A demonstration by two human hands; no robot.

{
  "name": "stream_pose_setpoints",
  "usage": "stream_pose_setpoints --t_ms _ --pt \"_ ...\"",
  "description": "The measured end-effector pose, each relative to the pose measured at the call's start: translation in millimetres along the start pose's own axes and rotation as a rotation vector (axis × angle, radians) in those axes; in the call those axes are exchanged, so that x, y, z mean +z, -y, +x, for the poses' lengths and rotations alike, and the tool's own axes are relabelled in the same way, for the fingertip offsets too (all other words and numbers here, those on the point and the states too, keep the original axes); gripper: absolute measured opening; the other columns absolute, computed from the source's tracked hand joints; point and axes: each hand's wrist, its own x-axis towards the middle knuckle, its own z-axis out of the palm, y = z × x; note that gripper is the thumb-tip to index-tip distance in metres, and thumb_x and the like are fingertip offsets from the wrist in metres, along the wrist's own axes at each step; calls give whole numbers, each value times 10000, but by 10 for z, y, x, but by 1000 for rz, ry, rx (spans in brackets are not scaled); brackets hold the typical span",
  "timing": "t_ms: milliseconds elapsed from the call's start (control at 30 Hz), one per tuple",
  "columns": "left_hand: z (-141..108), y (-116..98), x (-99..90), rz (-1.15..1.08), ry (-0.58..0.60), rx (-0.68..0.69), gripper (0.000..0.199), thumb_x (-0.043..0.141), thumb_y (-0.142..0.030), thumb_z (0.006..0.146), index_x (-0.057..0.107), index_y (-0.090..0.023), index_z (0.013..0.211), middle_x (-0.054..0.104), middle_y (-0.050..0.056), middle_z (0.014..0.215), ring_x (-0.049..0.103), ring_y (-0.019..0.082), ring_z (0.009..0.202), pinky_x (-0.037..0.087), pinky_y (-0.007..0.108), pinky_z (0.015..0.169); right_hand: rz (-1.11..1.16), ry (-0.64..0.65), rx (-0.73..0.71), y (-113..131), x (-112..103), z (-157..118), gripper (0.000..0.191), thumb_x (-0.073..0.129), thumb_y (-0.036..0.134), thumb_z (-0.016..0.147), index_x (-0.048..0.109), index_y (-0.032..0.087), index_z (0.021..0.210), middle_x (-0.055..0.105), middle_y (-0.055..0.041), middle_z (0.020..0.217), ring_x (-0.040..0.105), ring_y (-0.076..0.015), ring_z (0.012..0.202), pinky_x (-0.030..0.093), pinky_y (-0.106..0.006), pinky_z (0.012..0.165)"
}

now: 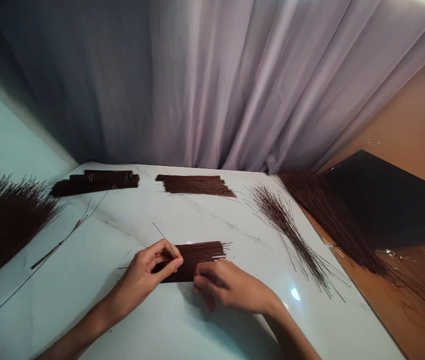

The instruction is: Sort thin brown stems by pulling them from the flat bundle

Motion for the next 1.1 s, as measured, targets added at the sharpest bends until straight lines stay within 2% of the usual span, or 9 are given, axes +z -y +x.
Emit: stream_pose_setpoints --t_ms 100,167,300,367,433,600,667,867,1100 --pt "-33 19 43 147 -45 103 93 563 -236 994 595 -234 906 653 -17 899 649 163 839 504 283 800 105 75 -3 77 22 -30 331 412 422 1068 587 199 897 661 11 626 612 -146 659 451 -247 676" --pt "-48 32 68 239 -41 144 99 539 -209 1002 590 -240 922 651 -13 924 639 170 865 490 293 813 62 34 -17 143 41 -64 318 400 404 1071 576 208 892 635 20 615 599 -140 632 445 -243 665" --pt "-52 16 73 263 56 117 105 539 -188 995 583 -240 914 652 -15 929 635 172 860 485 297 811 -453 -395 -43 133 29 -76 309 388 317 1059 569 206 835 592 -20 726 480 -144 613 333 -270 596" --pt "-47 -12 60 206 97 90 97 561 -199 988 589 -238 904 664 -17 922 643 169 863 491 288 816 -648 -533 -17 42 -5 -36 281 399 256 1043 599 204 852 585 -31 756 459 -154 630 288 -284 599" --pt "-38 -42 48 148 106 63 86 581 -228 985 600 -234 901 670 -15 923 650 167 870 495 278 816 -663 -498 16 -65 -40 20 263 417 212 1032 619 209 864 596 -22 763 478 -153 647 286 -275 608" --pt "-5 -84 17 25 74 -3 117 605 -289 984 597 -224 887 649 -18 900 641 147 837 500 254 785 -420 -153 -51 -201 -57 105 239 487 191 1019 629 204 827 662 14 789 550 -129 716 352 -232 666" --pt "10 -81 -3 -22 52 -21 122 612 -295 982 591 -222 886 635 -21 890 629 140 821 501 253 786 -373 -79 -92 -179 -50 90 214 506 178 1009 647 206 851 676 25 806 551 -117 709 362 -223 672" --pt "26 -53 -31 -131 -4 -58 141 643 -321 971 599 -216 887 615 -17 905 616 135 825 502 259 818 -417 -182 -79 -64 -54 -14 219 501 105 980 656 217 875 688 27 814 569 -126 747 367 -234 705" --pt "35 -83 -35 -226 -13 -78 163 671 -328 954 604 -199 880 610 -10 897 628 127 807 524 249 822 -449 -169 -78 -89 -2 -18 217 517 73 941 658 217 863 690 29 796 567 -122 726 365 -230 678"
